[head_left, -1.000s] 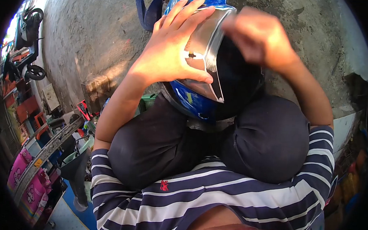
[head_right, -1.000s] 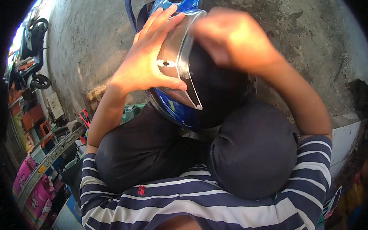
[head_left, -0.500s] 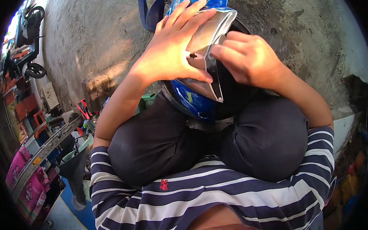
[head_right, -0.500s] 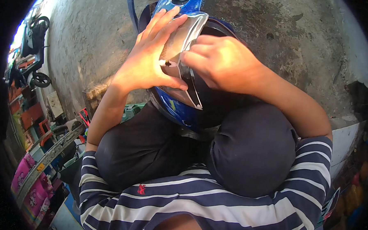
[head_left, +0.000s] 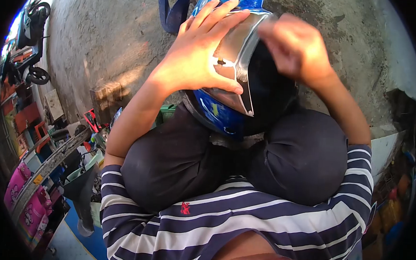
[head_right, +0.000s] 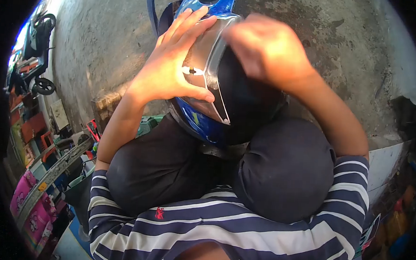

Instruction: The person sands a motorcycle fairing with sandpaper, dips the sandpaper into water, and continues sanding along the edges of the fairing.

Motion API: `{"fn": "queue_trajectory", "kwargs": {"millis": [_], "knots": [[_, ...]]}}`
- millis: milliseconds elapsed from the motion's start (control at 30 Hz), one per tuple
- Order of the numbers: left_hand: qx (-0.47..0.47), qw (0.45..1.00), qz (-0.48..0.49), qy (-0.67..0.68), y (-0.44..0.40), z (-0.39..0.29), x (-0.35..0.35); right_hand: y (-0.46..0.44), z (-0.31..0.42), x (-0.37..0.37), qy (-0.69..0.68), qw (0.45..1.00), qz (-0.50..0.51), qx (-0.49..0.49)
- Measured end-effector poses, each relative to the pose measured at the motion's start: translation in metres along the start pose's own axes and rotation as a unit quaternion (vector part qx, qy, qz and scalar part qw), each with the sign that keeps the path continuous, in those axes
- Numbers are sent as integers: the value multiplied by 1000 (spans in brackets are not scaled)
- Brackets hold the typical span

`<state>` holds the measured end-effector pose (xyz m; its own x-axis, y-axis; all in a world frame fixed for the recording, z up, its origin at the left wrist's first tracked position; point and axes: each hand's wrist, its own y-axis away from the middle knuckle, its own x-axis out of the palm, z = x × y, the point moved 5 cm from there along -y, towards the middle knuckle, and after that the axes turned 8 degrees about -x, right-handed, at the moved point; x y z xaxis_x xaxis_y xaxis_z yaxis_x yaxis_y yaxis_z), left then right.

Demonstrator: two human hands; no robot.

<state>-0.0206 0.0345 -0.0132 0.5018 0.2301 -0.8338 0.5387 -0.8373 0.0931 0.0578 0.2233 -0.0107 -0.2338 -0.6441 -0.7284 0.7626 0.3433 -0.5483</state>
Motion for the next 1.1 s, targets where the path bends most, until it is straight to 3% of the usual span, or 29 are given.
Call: {"fn": "queue_trajectory", "kwargs": {"millis": [33, 67, 133, 233, 333, 400, 533, 567, 667, 700, 833, 933, 967, 1100], "knots": [[1, 1000, -2, 3, 1, 1, 1, 1, 13, 8, -25, 998, 3, -60], [4, 1000, -1, 6, 0, 0, 3, 3, 23, 13, -89, 991, 60, -75], [13, 1000, -3, 2, -2, 0, 3, 2, 23, 14, -132, 986, 71, -67], [3, 1000, 2, 1, 0, -1, 1, -2, -10, -6, -34, 999, -33, 11], [1, 1000, 5, 0, 1, -3, 0, 4, -26, -11, -89, 985, -60, 137], [-5, 1000, 14, -6, 5, -5, -1, 4, -15, -19, -8, 991, -95, 96], [0, 1000, 14, -1, 5, -6, -2, 56, -33, -24, -105, 962, -130, 218], [-7, 1000, 23, 0, 3, -4, -1, 81, -48, -12, -251, 912, -164, 280], [-10, 1000, 25, -11, 2, -4, -1, 125, -66, 1, -406, 801, -223, 379], [-3, 999, 31, -7, 1, -2, 0, 135, -71, 2, -381, 801, -261, 381], [-26, 999, 47, -3, -2, -4, 0, 170, -86, 18, -482, 669, -365, 431], [-38, 998, 42, 14, -3, -2, 1, 168, -83, 24, -471, 703, -323, 423], [-32, 998, 44, 14, -4, 0, 2, 164, -81, 21, -434, 738, -292, 426], [-19, 998, 42, 34, -5, 5, 4, 165, -88, 23, -441, 747, -299, 397]]}}
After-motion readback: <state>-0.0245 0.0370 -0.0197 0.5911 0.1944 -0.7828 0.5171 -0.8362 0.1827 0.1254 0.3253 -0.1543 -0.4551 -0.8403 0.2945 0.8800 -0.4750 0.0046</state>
